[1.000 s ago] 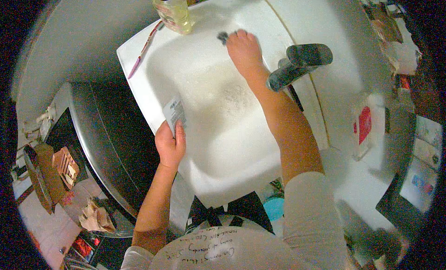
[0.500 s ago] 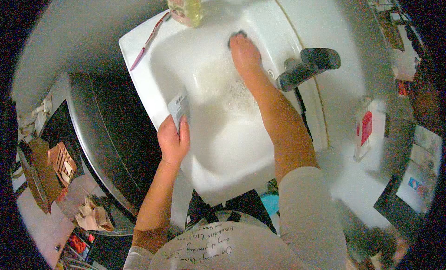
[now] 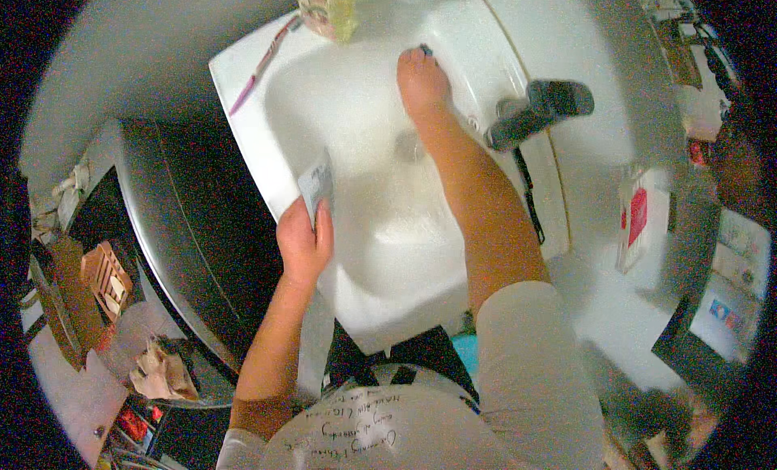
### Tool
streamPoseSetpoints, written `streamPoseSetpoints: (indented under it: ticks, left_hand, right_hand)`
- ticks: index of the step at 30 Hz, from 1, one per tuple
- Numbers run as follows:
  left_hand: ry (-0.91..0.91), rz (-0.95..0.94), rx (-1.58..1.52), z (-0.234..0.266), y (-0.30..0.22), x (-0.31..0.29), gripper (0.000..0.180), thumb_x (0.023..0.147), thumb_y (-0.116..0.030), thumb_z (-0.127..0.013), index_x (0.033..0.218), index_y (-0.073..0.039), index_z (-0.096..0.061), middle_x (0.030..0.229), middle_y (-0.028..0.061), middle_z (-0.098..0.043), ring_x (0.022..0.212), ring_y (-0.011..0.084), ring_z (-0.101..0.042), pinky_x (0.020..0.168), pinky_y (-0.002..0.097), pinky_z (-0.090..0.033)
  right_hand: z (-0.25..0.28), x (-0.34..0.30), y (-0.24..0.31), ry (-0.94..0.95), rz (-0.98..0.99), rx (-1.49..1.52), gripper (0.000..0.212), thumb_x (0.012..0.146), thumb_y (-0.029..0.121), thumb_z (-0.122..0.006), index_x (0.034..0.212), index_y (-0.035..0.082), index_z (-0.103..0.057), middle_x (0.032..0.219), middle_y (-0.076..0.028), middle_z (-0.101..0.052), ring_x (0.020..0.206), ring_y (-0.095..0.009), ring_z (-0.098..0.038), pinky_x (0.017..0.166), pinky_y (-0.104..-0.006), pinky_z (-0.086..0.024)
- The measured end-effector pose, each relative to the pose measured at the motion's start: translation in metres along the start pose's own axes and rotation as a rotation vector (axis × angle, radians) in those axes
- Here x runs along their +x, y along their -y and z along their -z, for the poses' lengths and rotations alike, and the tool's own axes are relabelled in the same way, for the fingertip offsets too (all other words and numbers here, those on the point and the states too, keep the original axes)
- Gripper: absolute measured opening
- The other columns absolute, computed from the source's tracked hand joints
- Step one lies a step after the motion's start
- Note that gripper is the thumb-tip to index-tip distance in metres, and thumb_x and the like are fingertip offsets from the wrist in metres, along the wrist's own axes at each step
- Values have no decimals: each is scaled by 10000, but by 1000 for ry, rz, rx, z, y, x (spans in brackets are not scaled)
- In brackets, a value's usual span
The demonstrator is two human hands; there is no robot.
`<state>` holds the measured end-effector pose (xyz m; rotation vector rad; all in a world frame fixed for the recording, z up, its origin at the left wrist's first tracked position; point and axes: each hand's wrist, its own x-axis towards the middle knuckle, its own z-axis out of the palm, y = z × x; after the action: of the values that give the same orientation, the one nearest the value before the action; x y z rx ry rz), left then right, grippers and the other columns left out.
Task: The person cleans a bathroom sink and faucet using a scouring pad. They scrub the inner surface of the basin, the top edges, and the faucet fixture with the scouring pad before rinsing the area with water.
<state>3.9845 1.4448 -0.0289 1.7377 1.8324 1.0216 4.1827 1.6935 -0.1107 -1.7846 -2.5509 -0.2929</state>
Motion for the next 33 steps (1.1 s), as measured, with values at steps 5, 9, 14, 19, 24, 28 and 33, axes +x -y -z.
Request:
streamPoseSetpoints:
  ticks: [5, 9, 14, 19, 24, 28, 33]
  left_hand:
    - [-3, 2, 2, 8, 0, 6, 137, 915, -115, -610, 894, 20, -611, 730, 168, -586, 643, 367, -584, 580, 447, -474]
    - [-21, 2, 12, 15, 3, 1, 130, 913, -105, -611, 938, 22, -628, 737, 160, -595, 652, 350, -599, 586, 432, -485]
    - [-1, 1, 33, 8, -5, 0, 143, 910, -102, -616, 978, 21, -640, 751, 151, -610, 655, 342, -604, 589, 422, -491]
    - [17, -30, 142, -1, -10, 4, 212, 912, -117, -615, 1040, 50, -638, 763, 195, -619, 670, 383, -617, 613, 441, -512]
    - [192, 212, 209, -31, -26, 37, 432, 927, -148, -613, 1292, 74, -554, 880, 236, -665, 776, 383, -666, 687, 438, -551]
    - [-132, 496, -70, -78, -2, 75, 529, 939, -217, -648, 1363, 66, -509, 1006, 247, -669, 914, 338, -687, 762, 403, -560]
    - [198, 628, -415, -138, -22, 54, 537, 933, -251, -673, 1354, 51, -535, 1049, 202, -692, 918, 270, -692, 811, 376, -559]
  right_hand:
    - [4, -73, -12, 129, 40, 56, 113, 893, 50, -532, 994, 50, -583, 1002, -163, -609, 956, -335, -634, 795, -429, -544]
    - [10, -107, -9, 234, -24, 117, 131, 896, 53, -522, 1008, 49, -590, 997, -165, -612, 968, -340, -629, 815, -437, -532]
    - [-27, -34, -16, -64, 62, 104, 165, 902, 65, -507, 1038, 45, -599, 1005, -172, -616, 948, -342, -622, 824, -452, -520]
    - [2, -29, -2, -16, -21, 128, 166, 897, 95, -539, 1035, 42, -615, 1013, -170, -640, 940, -348, -637, 826, -462, -527]
    - [25, -132, 4, 171, -56, 275, 203, 836, 36, -596, 1038, 32, -605, 1045, -180, -631, 1009, -374, -609, 865, -469, -503]
    - [6, -163, 6, 77, -239, 753, 240, 877, 32, -643, 1114, 10, -611, 1032, -160, -655, 943, -300, -638, 828, -413, -505]
    - [51, -176, 1, 311, -394, 1149, 271, 907, 60, -627, 1162, -25, -589, 1041, -177, -666, 947, -305, -658, 849, -373, -517]
